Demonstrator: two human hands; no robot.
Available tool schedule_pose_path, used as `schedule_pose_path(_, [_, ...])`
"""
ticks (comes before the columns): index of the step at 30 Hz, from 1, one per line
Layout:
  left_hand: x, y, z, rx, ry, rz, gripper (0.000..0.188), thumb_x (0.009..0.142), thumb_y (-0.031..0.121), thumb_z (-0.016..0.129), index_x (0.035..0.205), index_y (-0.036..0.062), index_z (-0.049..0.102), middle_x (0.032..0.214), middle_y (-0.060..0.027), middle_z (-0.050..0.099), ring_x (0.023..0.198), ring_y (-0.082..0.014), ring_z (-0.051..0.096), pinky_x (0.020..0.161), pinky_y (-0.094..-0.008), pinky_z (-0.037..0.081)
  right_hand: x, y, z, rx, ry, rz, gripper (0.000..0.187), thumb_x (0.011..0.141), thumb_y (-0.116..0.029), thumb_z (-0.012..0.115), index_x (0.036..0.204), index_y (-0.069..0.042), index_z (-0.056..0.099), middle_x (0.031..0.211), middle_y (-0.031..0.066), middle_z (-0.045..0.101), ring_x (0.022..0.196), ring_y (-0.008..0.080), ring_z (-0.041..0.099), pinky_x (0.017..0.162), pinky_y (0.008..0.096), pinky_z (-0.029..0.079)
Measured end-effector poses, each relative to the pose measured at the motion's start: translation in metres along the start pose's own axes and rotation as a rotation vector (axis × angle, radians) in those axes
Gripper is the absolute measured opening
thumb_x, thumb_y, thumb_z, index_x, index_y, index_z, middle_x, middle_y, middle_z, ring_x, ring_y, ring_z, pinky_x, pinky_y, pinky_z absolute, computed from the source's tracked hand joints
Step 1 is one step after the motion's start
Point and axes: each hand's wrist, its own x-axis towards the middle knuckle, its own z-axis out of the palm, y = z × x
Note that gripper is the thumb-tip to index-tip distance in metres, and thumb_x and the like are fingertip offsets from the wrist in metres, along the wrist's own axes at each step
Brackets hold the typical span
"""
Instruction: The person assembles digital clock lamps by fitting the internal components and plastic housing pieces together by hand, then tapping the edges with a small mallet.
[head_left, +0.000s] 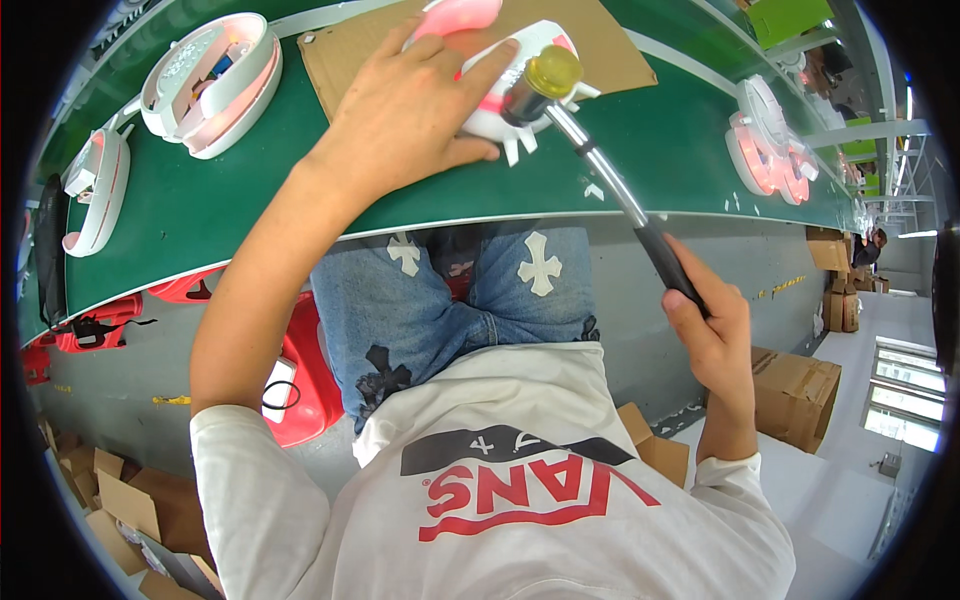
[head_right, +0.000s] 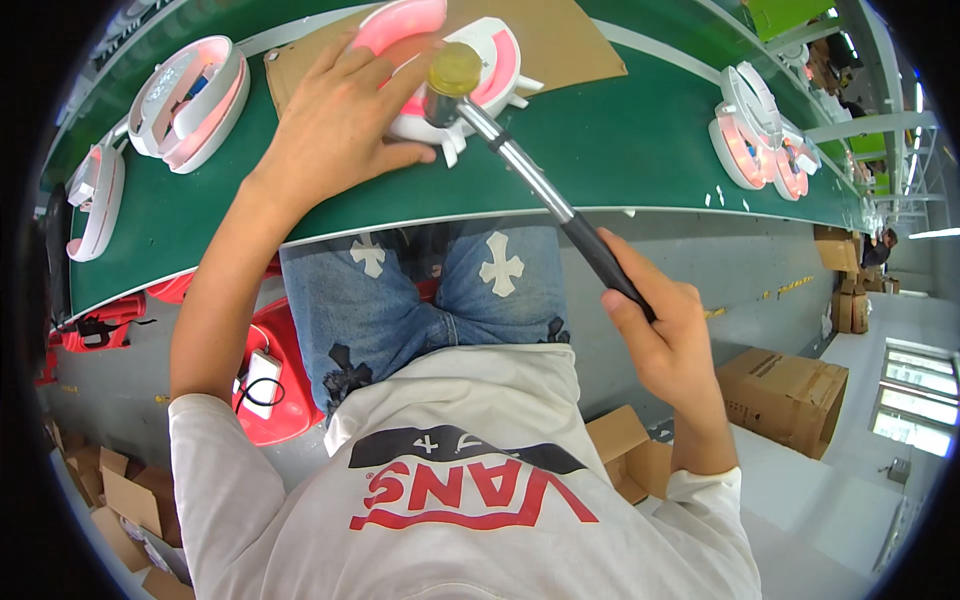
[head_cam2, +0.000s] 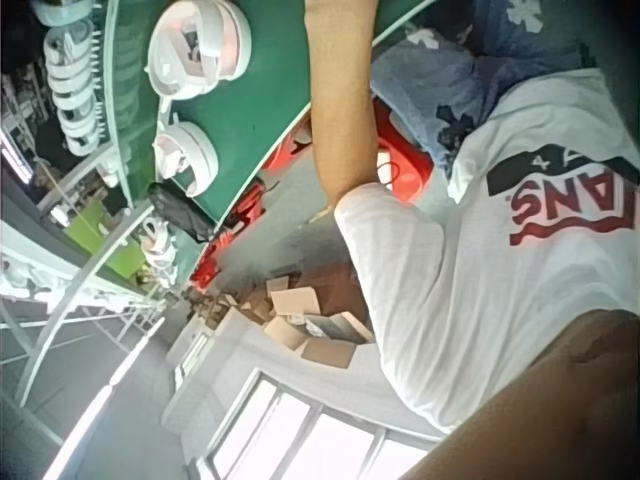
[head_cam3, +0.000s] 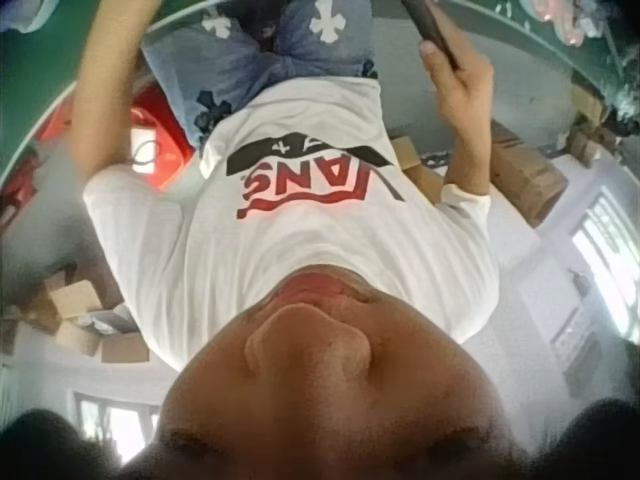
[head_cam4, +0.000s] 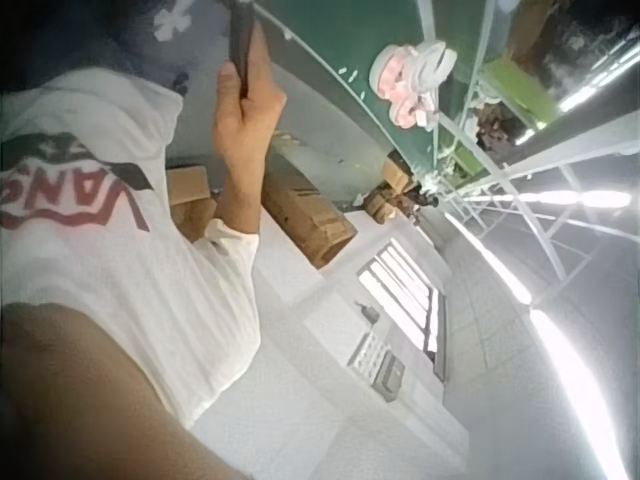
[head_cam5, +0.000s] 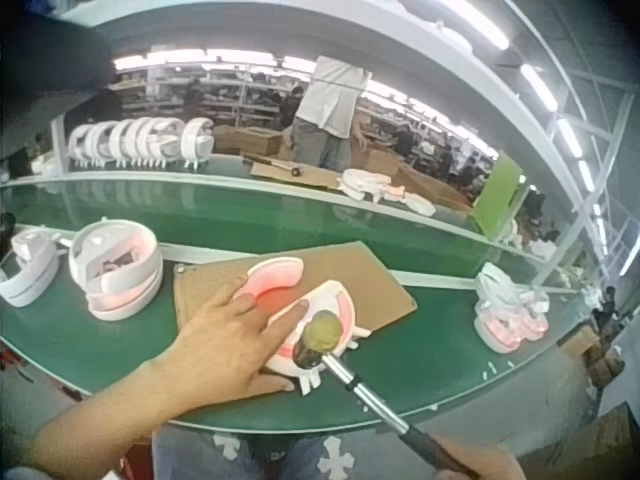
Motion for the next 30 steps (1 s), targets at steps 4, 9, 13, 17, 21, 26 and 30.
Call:
schedule_pose_path(4, [0.002,-0.026,-0.015,-0.132,0.129,0.157,0.078,0.062,0.037,0.083,0.129,0.0083,0.059,0.111,-0.0146,0.067,0.108,-0.0325,0.061,0.107,-0.0436,0.042,-0.003,0.005,-0.014,0.026,0.031,0.004,0.045,0.093,-0.008,0.061,0.137,0.003,0.056,0.070,0.0011,0.051,0.061,0.0093,0.044,0.057,0.0250,0.036])
schedule_pose_path(9, [-0.002,-0.046,0.008,-0.094,-0.024,0.243,0.062,0.062,0.037,0.084,0.112,0.0058,0.064,0.100,-0.0152,0.068,0.100,-0.0331,0.063,0.098,-0.0449,0.046,0.001,-0.008,-0.021,0.027,0.062,-0.024,0.046,0.093,-0.008,0.061,0.137,0.003,0.055,0.071,0.0015,0.052,0.062,0.0083,0.044,0.057,0.0243,0.035])
schedule_pose_path(13, [-0.007,-0.032,0.009,-0.078,0.020,0.029,0.051,0.065,0.037,0.083,0.098,0.0039,0.064,0.092,-0.0145,0.067,0.096,-0.0338,0.064,0.089,-0.0453,0.049,0.006,-0.009,-0.015,0.116,0.133,-0.085,0.047,0.092,-0.008,0.062,0.137,0.003,0.055,0.072,0.0016,0.054,0.060,0.0080,0.044,0.056,0.0246,0.035])
schedule_pose_path(17, [-0.008,-0.038,0.012,-0.161,-0.049,0.035,0.045,0.073,0.036,0.079,0.101,0.0041,0.065,0.087,-0.0153,0.066,0.095,-0.0351,0.064,0.085,-0.0448,0.050,0.025,-0.006,-0.005,-0.098,0.009,-0.133,0.047,0.092,-0.008,0.063,0.136,0.004,0.056,0.072,0.0034,0.057,0.058,0.0084,0.045,0.054,0.0247,0.036])
schedule_pose_path(21, [-0.007,-0.037,0.005,-0.159,-0.108,0.002,0.040,0.077,0.032,0.078,0.104,0.0047,0.067,0.089,-0.0158,0.067,0.094,-0.0353,0.064,0.084,-0.0452,0.050,0.015,-0.029,-0.007,0.131,0.148,-0.128,0.047,0.092,-0.006,0.061,0.138,0.001,0.054,0.071,0.0071,0.055,0.059,0.0105,0.046,0.056,0.0257,0.038])
schedule_pose_path(26, [-0.005,-0.036,0.007,-0.155,-0.167,-0.045,0.042,0.075,0.034,0.079,0.103,0.0046,0.070,0.084,-0.0157,0.068,0.091,-0.0343,0.065,0.079,-0.0463,0.051,0.028,-0.017,0.006,-0.019,-0.007,-0.015,0.046,0.093,-0.008,0.061,0.138,0.001,0.054,0.071,0.0058,0.052,0.060,0.0106,0.044,0.056,0.0260,0.037])
schedule_pose_path(30, [0.004,-0.022,-0.007,-0.131,-0.330,-0.174,0.040,0.073,0.032,0.082,0.100,0.0045,0.072,0.090,-0.0178,0.069,0.099,-0.0339,0.065,0.082,-0.0451,0.052,0.023,-0.019,0.009,0.068,0.049,0.023,0.045,0.094,-0.006,0.060,0.138,0.000,0.054,0.072,0.0048,0.052,0.061,0.0094,0.042,0.057,0.0252,0.037])
